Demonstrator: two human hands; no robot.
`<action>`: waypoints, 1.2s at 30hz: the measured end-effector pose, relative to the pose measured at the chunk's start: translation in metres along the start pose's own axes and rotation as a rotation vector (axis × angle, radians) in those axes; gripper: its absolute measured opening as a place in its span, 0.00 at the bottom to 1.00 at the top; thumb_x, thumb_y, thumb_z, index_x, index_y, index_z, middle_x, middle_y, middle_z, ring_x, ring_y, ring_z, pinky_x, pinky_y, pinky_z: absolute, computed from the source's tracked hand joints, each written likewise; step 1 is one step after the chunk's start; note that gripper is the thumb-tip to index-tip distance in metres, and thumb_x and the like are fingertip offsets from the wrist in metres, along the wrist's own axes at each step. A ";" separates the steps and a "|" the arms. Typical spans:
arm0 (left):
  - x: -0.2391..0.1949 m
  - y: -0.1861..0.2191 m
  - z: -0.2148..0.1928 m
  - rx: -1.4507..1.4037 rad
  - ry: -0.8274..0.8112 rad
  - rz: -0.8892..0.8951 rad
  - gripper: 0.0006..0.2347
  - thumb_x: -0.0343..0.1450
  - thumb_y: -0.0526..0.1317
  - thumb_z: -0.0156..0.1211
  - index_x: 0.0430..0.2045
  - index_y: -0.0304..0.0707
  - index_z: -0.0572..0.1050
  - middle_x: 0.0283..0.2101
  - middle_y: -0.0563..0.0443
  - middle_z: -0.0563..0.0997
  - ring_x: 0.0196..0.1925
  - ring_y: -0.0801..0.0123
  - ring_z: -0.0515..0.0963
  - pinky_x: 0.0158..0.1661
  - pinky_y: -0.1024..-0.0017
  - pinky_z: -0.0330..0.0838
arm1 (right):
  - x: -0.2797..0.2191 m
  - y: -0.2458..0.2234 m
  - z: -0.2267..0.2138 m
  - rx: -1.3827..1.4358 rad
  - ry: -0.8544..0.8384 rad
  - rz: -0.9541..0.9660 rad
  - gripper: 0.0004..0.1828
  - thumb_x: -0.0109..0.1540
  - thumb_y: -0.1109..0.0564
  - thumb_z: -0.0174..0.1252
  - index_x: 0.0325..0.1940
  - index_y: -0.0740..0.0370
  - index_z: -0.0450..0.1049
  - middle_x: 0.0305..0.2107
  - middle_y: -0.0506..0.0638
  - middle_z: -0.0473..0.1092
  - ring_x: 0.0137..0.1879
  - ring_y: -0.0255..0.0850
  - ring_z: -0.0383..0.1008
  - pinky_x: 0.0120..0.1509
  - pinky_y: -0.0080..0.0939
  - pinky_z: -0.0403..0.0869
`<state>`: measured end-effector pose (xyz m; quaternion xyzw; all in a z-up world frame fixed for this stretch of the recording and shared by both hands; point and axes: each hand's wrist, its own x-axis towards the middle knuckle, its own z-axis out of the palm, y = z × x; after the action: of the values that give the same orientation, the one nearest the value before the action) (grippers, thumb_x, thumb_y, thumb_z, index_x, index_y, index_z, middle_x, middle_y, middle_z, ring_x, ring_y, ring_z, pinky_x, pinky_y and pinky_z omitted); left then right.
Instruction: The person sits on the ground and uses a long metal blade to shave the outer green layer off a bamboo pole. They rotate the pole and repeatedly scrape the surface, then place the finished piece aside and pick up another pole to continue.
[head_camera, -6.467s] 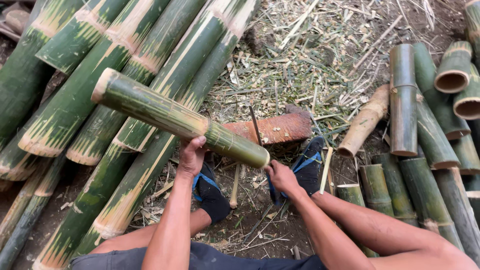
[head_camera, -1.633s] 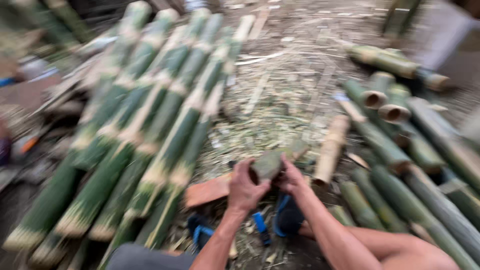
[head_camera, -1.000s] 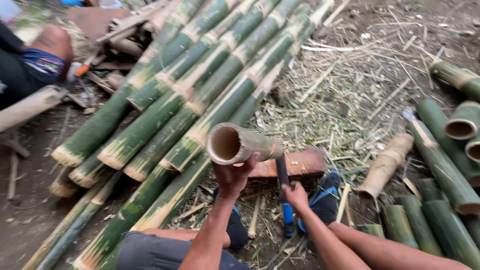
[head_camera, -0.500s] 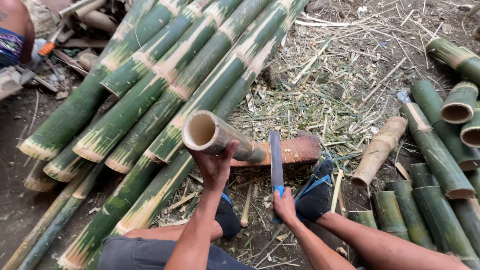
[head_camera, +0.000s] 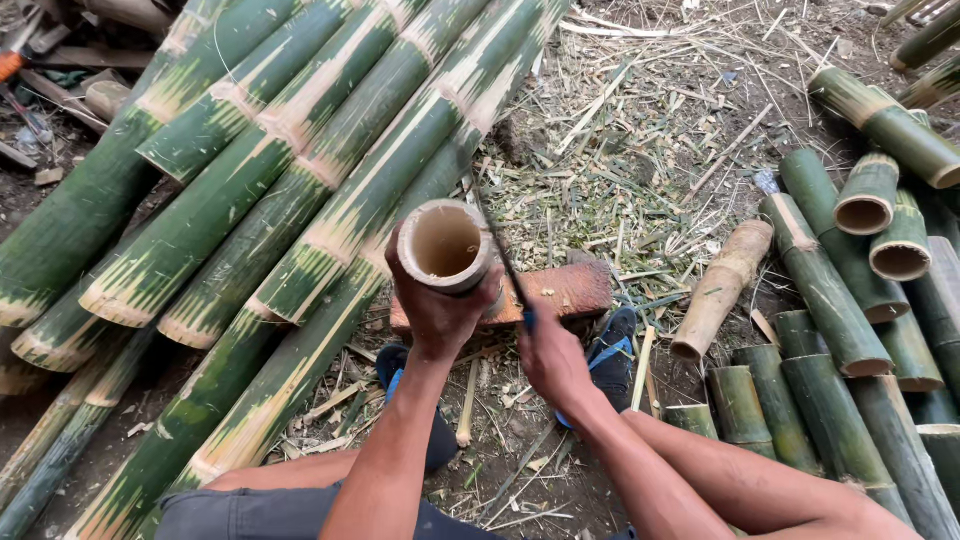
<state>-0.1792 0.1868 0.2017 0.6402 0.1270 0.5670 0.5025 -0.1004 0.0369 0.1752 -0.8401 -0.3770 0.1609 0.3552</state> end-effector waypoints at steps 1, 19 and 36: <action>0.001 -0.001 0.003 0.038 0.007 0.000 0.43 0.63 0.41 0.80 0.68 0.33 0.51 0.60 0.42 0.71 0.61 0.60 0.77 0.62 0.62 0.75 | 0.005 -0.002 0.001 -0.025 -0.032 0.020 0.18 0.68 0.58 0.51 0.61 0.60 0.57 0.31 0.70 0.74 0.38 0.71 0.75 0.41 0.68 0.70; 0.013 -0.007 0.006 0.157 0.051 0.061 0.43 0.61 0.41 0.80 0.67 0.33 0.53 0.60 0.41 0.71 0.61 0.58 0.77 0.62 0.61 0.74 | 0.025 0.043 0.025 -0.104 -0.090 0.043 0.17 0.66 0.54 0.54 0.52 0.64 0.57 0.26 0.70 0.72 0.35 0.72 0.74 0.39 0.68 0.69; 0.002 -0.039 -0.054 0.241 -0.122 -0.031 0.42 0.60 0.49 0.78 0.65 0.29 0.60 0.58 0.41 0.77 0.62 0.58 0.78 0.64 0.61 0.73 | 0.010 0.140 0.073 -0.142 -0.157 0.226 0.18 0.66 0.49 0.52 0.50 0.66 0.60 0.29 0.73 0.74 0.38 0.70 0.75 0.44 0.67 0.71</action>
<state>-0.2087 0.2333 0.1641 0.7273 0.1732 0.4996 0.4375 -0.0603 0.0144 0.0237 -0.8851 -0.3172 0.2377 0.2440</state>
